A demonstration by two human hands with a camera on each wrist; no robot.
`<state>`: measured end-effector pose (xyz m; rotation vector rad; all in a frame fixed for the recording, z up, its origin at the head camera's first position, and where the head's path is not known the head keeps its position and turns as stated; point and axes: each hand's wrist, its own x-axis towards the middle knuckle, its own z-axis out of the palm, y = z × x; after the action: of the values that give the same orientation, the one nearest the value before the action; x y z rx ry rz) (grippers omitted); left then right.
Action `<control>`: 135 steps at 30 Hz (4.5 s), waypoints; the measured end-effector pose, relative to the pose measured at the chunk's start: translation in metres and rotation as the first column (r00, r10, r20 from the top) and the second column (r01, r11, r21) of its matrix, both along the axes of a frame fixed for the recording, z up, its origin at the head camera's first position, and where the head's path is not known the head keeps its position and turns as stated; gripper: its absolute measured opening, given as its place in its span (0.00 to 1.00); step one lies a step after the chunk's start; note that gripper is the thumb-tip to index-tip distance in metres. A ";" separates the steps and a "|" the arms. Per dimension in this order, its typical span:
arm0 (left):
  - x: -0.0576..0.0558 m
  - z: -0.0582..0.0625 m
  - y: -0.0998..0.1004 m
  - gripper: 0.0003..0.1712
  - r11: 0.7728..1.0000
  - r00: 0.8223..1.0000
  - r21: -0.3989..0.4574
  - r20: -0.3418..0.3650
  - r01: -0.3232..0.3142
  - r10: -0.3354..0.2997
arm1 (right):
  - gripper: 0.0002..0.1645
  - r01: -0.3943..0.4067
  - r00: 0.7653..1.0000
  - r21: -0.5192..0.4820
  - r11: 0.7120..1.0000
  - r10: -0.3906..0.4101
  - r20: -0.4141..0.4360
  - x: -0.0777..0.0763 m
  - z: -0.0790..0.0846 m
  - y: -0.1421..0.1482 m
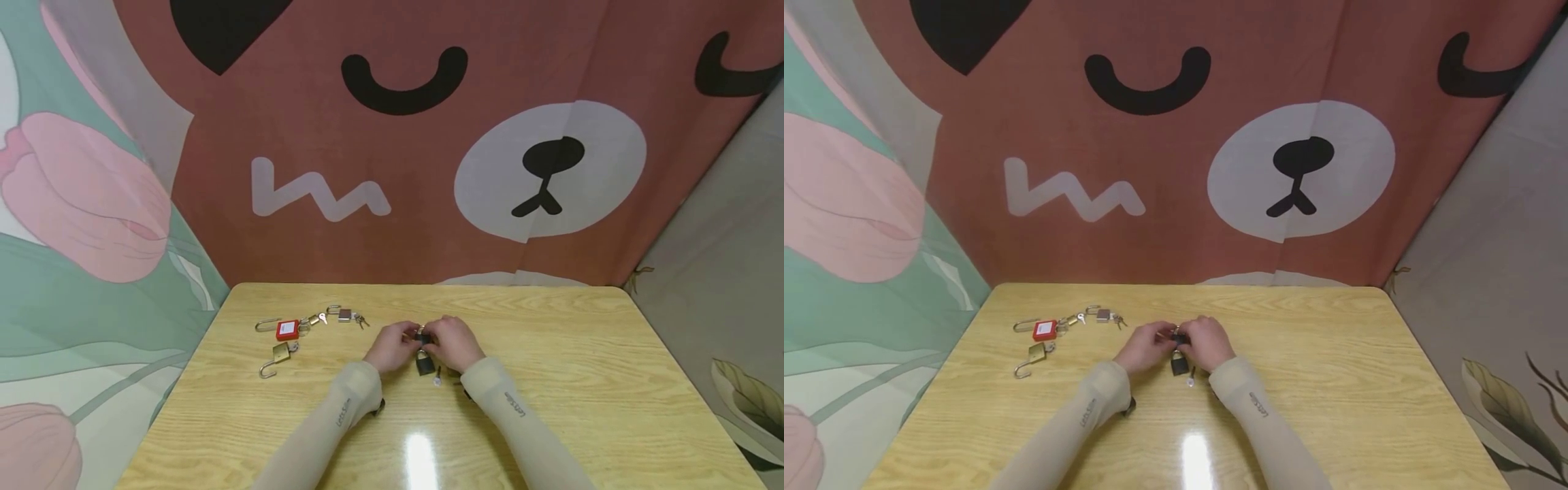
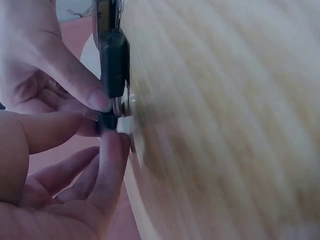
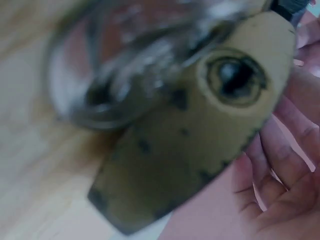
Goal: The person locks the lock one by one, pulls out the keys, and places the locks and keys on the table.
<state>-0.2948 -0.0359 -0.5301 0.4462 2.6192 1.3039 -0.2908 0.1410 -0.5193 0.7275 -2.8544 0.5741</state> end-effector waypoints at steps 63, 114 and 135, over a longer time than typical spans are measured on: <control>-0.034 0.001 -0.123 0.22 0.865 0.950 -0.423 -0.264 -0.271 0.169 | 0.15 -0.090 0.994 -0.063 0.994 0.094 0.056 0.016 0.024 -0.038; 0.044 0.051 -0.048 0.17 0.985 0.872 -0.168 -0.488 -0.050 -0.039 | 0.17 -0.008 0.876 -0.615 0.788 0.302 0.376 0.023 0.022 -0.022; 0.045 0.047 -0.045 0.15 0.929 0.911 0.369 -0.390 0.020 0.135 | 0.18 0.122 0.848 -0.767 0.630 0.335 0.411 0.034 0.030 -0.006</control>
<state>-0.2501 -0.0811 -0.4836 0.7809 2.7194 1.9195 -0.2573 0.1347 -0.4892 0.6254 -2.4927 2.1467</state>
